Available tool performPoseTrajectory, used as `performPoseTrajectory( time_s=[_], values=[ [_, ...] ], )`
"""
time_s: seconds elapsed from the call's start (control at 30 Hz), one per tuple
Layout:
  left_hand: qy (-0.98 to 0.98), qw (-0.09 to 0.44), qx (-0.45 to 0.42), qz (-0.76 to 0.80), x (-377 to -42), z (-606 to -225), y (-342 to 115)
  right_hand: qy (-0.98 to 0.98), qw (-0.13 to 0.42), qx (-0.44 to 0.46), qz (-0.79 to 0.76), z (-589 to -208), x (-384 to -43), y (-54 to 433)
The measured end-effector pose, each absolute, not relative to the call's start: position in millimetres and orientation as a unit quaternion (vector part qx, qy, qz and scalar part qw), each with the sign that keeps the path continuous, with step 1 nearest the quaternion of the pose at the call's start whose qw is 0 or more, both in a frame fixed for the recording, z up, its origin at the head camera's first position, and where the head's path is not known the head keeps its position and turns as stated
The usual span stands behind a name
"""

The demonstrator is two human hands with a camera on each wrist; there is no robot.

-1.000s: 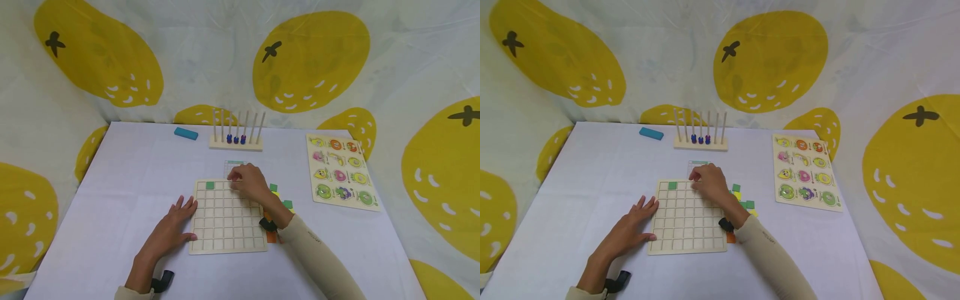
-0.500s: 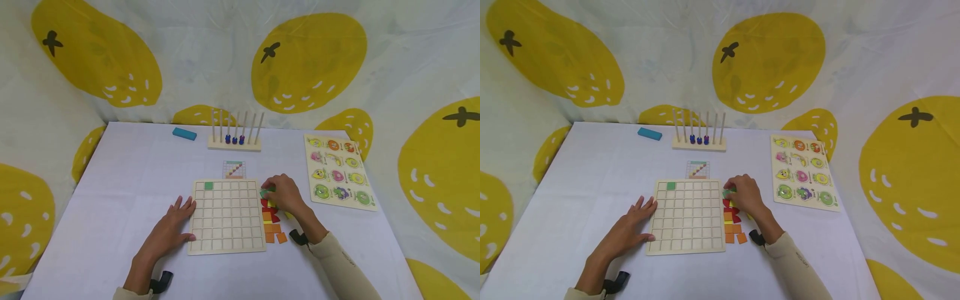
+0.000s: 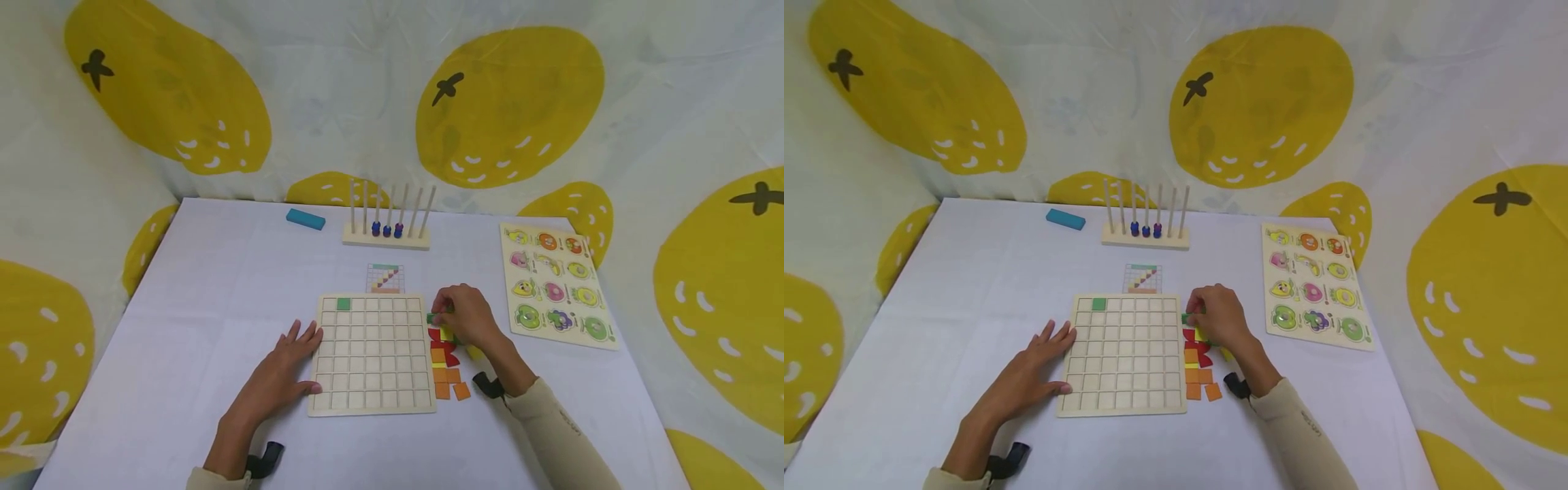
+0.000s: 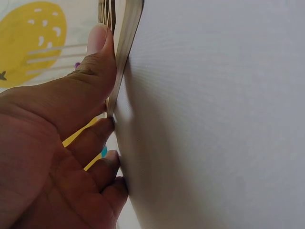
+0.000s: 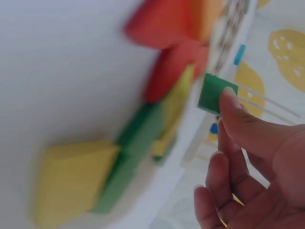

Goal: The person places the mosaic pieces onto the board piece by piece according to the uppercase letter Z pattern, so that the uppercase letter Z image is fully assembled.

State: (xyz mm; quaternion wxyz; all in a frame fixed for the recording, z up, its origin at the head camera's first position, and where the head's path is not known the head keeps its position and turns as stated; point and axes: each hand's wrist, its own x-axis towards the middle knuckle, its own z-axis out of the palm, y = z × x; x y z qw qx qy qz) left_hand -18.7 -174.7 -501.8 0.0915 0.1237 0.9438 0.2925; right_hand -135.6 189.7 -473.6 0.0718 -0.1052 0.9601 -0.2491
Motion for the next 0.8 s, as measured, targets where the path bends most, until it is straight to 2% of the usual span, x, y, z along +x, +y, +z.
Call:
performPoseTrajectory(
  time_s=[0.13,0.3,0.8],
  values=[
    [0.945,0.09,0.125,0.29,-18,-502,-175,0.948,0.048,-0.114,-0.292,-463,-138,175],
    [0.942,0.093,0.123,0.297,-18,-502,-174,0.933,0.044,-0.135,-0.33,-459,-144,147],
    [0.945,0.105,0.109,0.29,-18,-503,-173,0.935,0.095,-0.152,-0.306,-475,-165,68]
  ],
)
